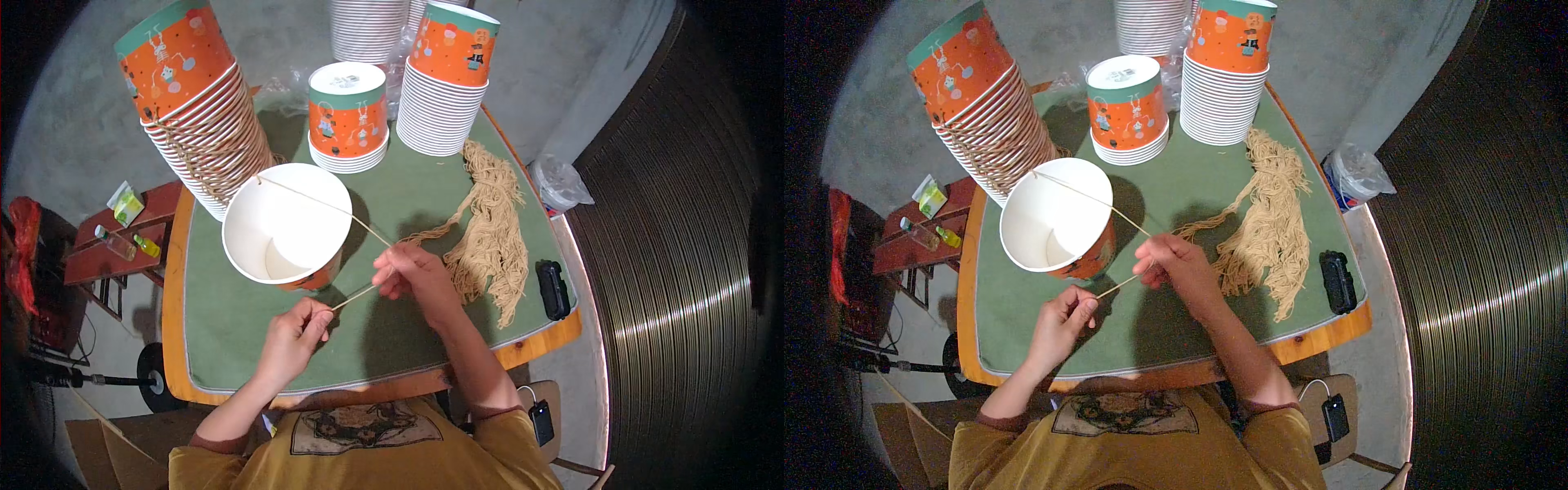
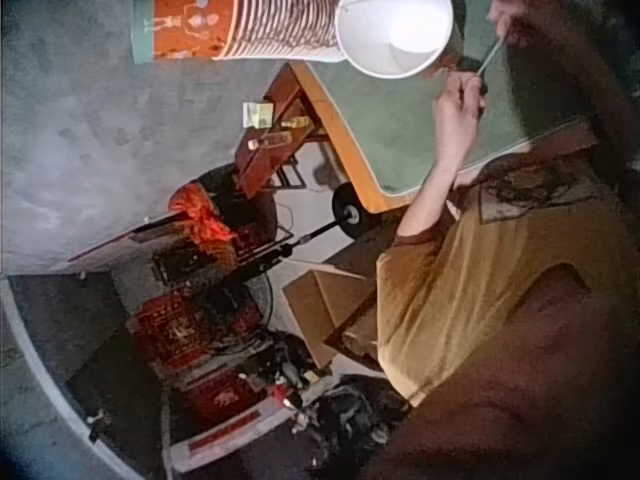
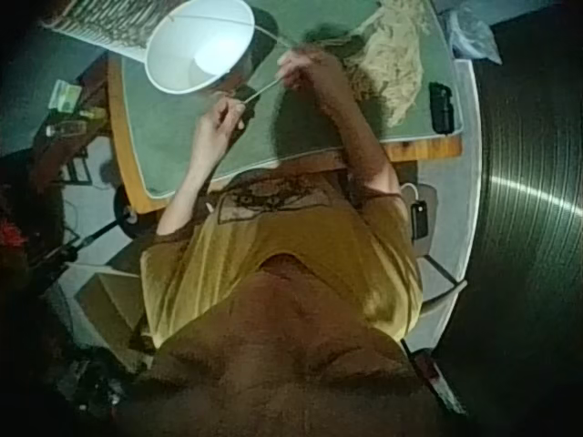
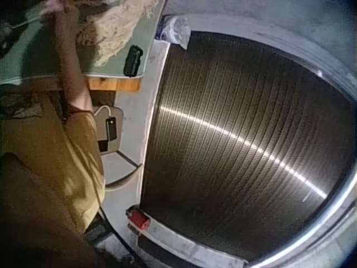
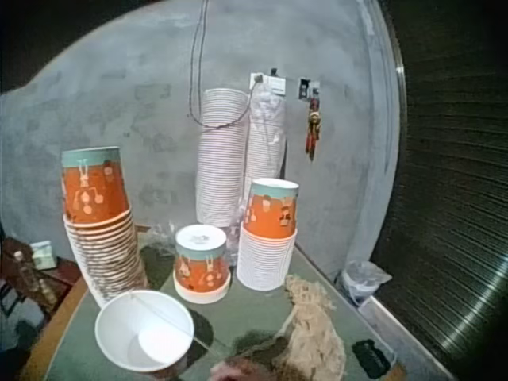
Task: The person ties twine around the rim of orange Halloween-themed paper cups. They pick up a cup, thread the twine through pre-punched holes on opposite sides, and tie a knot to secure it. The person repeats this process for multiple cups, stacking the finished ones on the table.
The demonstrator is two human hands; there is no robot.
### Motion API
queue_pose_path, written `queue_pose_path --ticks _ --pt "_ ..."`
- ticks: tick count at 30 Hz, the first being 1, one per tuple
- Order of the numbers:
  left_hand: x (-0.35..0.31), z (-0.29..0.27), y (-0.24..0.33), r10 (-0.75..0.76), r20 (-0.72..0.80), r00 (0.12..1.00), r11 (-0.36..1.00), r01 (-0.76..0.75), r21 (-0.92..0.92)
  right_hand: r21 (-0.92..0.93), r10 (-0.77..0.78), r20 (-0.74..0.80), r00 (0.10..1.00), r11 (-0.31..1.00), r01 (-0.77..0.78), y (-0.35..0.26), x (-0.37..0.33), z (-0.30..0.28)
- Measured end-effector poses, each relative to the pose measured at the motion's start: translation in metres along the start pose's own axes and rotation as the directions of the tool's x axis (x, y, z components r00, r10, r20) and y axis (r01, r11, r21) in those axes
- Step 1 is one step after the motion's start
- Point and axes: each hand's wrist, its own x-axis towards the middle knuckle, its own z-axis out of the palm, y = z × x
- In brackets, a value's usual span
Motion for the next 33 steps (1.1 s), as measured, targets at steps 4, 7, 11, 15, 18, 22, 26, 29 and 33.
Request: queue_pose_path --ticks 4,7,11,15,18,22,26,29,33 --pt "-0.002 -0.008 0.007 0.105 -0.077 0.992 0.961 -0.081 0.263 -0.73 -0.454 -0.061 0.889 0.627 0.271 0.008 -0.005 0.006" --pt "-0.003 -0.008 0.015 0.238 -0.072 0.969 0.916 -0.199 0.348 -0.684 -0.595 0.097 0.798 0.543 0.488 0.002 -0.026 0.037" --pt "-0.001 -0.009 0.026 0.387 -0.018 0.922 0.842 -0.345 0.416 -0.584 -0.441 0.287 0.85 0.623 0.52 0.002 -0.028 0.053" --pt "0.0 -0.012 0.026 0.446 0.02 0.895 0.779 -0.399 0.484 -0.607 -0.413 0.431 0.802 0.526 0.596 -0.006 -0.025 0.049" --pt "0.001 -0.014 0.025 0.473 0.012 0.881 0.765 -0.418 0.49 -0.588 -0.358 0.379 0.853 0.618 0.521 0.0 -0.023 0.048" --pt "0.001 -0.015 0.027 0.465 -0.013 0.885 0.8 -0.414 0.434 -0.552 -0.363 0.357 0.861 0.661 0.508 -0.007 -0.024 0.05" --pt "0.0 -0.016 0.032 0.393 -0.029 0.919 0.863 -0.358 0.357 -0.532 -0.357 0.281 0.891 0.715 0.454 -0.005 -0.023 0.051" --pt "-0.002 -0.018 0.035 0.37 -0.044 0.928 0.882 -0.336 0.33 -0.538 -0.393 0.238 0.888 0.708 0.457 -0.001 -0.021 0.053" --pt "-0.007 -0.021 0.03 0.519 -0.131 0.845 0.807 -0.433 0.402 -0.532 -0.498 0.131 0.857 0.694 0.485 0.002 -0.02 0.064"
